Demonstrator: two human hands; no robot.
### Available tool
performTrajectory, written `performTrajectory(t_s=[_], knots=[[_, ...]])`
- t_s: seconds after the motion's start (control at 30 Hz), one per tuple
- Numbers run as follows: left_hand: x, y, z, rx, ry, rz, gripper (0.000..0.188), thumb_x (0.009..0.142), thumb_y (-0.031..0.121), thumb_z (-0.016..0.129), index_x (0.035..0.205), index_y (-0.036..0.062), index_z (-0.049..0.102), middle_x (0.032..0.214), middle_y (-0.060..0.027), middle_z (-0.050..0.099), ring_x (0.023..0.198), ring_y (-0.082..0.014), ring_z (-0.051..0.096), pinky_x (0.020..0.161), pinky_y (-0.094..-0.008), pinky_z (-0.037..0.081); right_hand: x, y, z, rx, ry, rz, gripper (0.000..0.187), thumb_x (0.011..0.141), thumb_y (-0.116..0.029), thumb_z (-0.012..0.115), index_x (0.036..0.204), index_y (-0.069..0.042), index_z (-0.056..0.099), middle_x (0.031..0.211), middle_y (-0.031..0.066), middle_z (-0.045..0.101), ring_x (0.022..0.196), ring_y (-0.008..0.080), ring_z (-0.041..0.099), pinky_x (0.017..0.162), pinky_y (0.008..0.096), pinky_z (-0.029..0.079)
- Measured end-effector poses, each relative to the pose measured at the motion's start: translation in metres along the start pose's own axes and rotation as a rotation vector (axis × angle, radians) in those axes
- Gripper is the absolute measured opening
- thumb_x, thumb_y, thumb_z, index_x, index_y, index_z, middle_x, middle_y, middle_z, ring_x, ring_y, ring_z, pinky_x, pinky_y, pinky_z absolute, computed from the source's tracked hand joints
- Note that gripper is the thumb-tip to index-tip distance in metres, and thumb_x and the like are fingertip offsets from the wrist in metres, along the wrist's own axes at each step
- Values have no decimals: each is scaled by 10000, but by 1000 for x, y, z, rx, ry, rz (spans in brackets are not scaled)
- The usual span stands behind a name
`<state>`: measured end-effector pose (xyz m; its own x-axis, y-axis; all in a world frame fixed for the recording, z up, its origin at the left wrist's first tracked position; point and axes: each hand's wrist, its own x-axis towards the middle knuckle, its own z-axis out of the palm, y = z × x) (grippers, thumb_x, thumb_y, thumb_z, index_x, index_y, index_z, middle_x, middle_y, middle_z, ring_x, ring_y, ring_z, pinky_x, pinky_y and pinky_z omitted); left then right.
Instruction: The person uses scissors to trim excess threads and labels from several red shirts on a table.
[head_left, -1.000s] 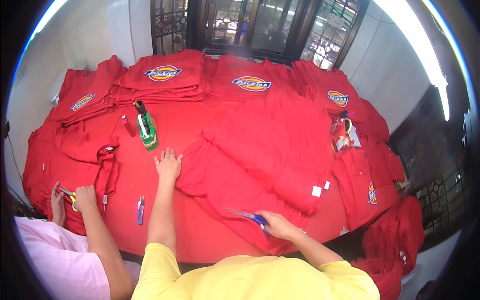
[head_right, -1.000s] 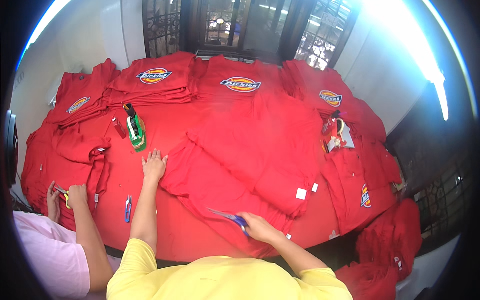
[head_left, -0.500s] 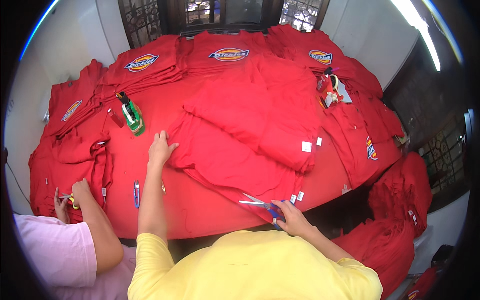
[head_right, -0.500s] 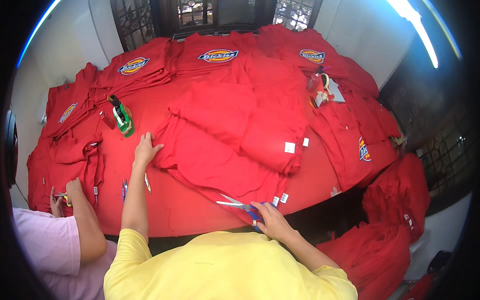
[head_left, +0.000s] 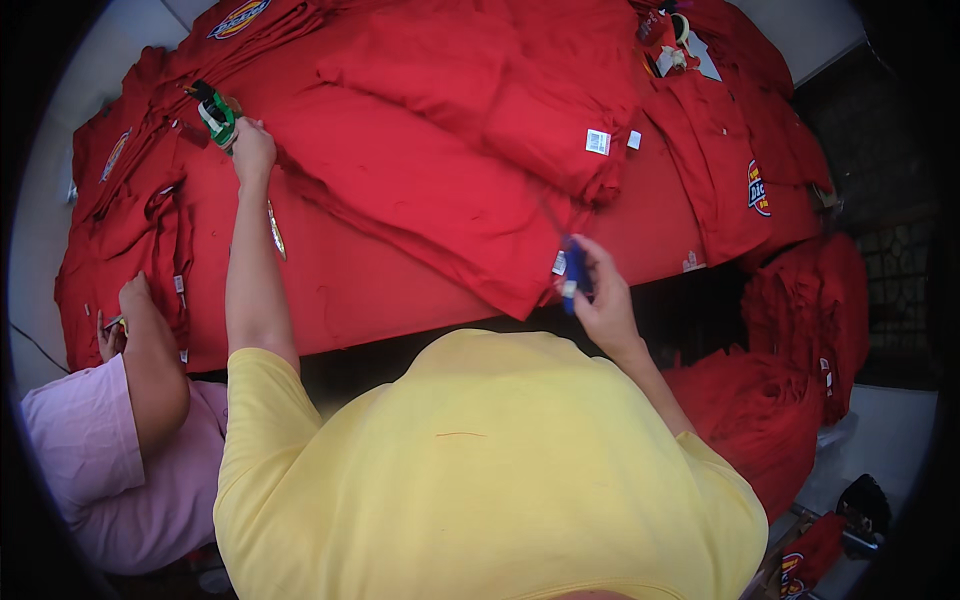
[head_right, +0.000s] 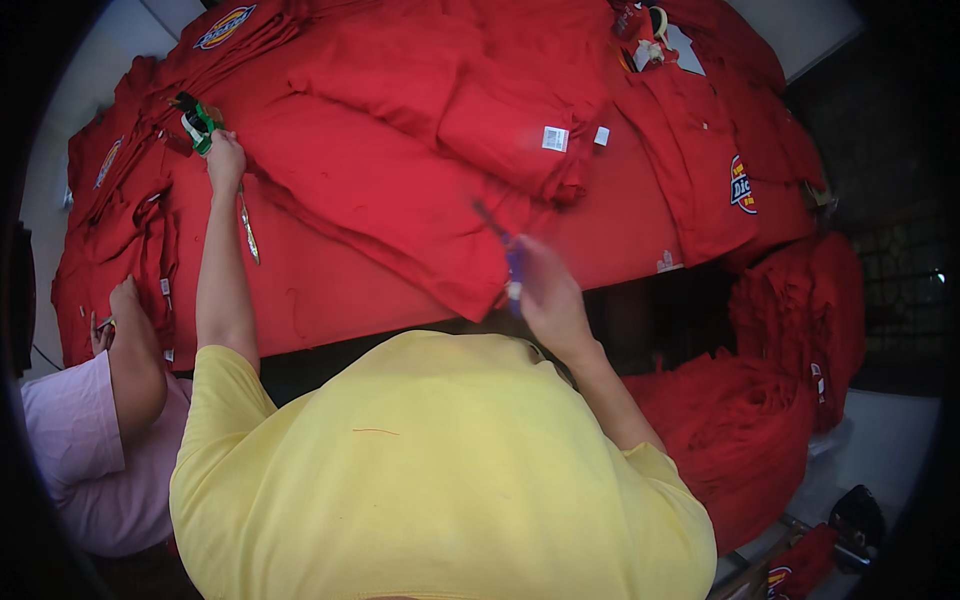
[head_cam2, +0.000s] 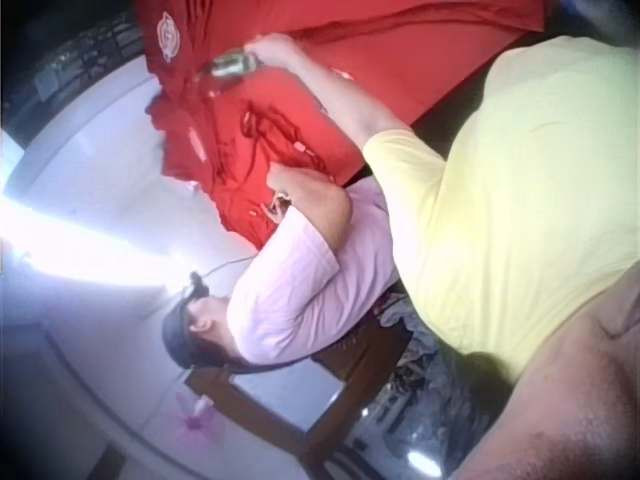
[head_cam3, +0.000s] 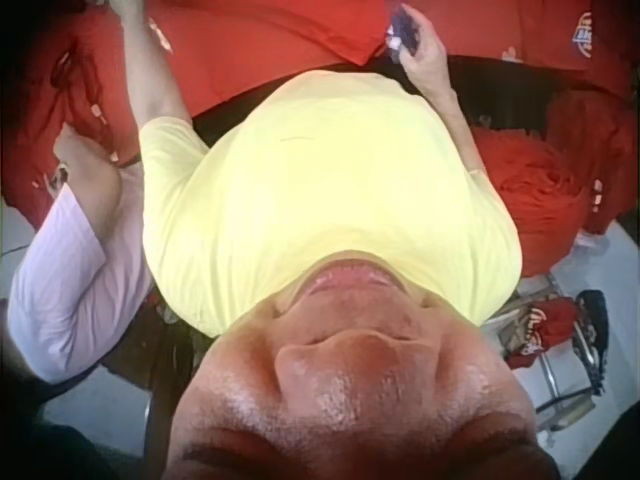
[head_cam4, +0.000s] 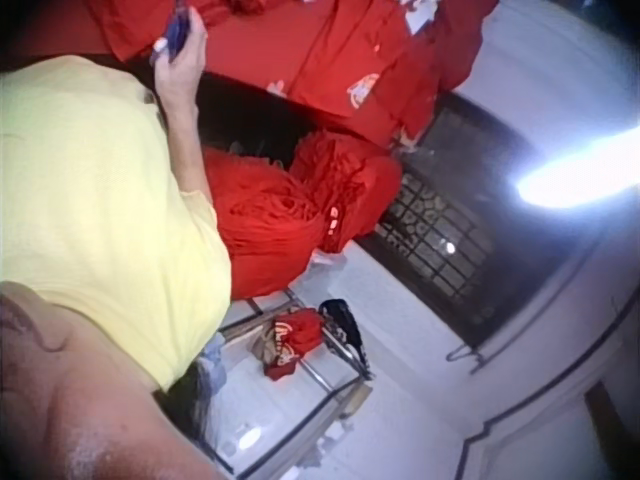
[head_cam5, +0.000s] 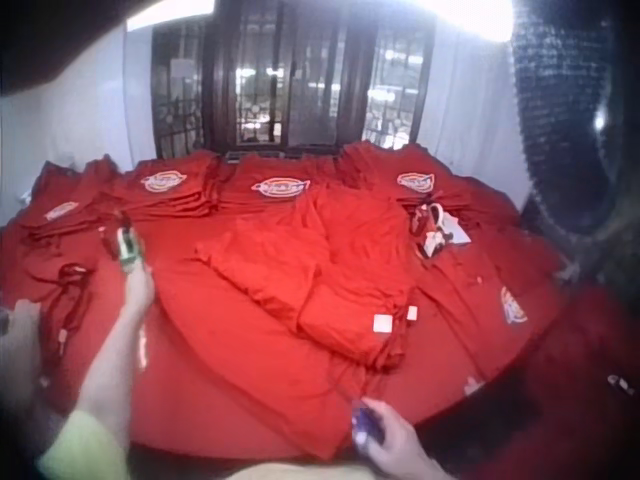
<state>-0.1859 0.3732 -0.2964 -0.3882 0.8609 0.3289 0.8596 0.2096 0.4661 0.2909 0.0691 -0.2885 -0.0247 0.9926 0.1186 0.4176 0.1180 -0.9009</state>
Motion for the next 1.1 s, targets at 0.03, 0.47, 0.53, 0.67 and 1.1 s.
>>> performTrajectory(t_s=[0.03,0.47,0.53,0.67,1.1], knots=[[-3,2,9,-10,-18,-47,379,905,368,532,1136,68,526,1043,-243,608,920,-423,597,797,-503,460,1,-2,3,-63,-129,-1,621,757,34,588,1339,-55,390,1181,164,541,1076,325,547,929,368,429],[29,8,-50,-1183,-471,-402,403,855,178,658,1219,60,532,1100,-59,619,1002,-171,599,870,-330,472,54,-15,-15,269,-296,-7,556,784,71,534,1316,-74,465,1120,106,572,1005,229,579,820,318,489],[52,35,-46,-1375,-490,-408,377,857,173,655,1200,60,546,1101,-59,621,1028,-179,589,896,-336,463,77,-14,-30,468,-156,26,527,808,67,537,1318,-42,458,1119,80,579,1010,178,570,821,291,494],[75,123,-34,-1612,-484,-202,565,872,221,637,1342,65,365,1315,-90,485,1194,-240,482,996,-378,399,150,18,-81,456,364,-79,520,815,48,599,1307,3,438,975,39,549,849,99,557,699,221,486],[-65,203,71,87,-366,454,647,853,625,449,1391,269,409,1534,-60,177,1418,-341,46,1093,-606,17,173,-17,-18,-109,218,-167,566,773,-32,566,1315,2,406,1050,198,518,978,349,530,851,420,432]])
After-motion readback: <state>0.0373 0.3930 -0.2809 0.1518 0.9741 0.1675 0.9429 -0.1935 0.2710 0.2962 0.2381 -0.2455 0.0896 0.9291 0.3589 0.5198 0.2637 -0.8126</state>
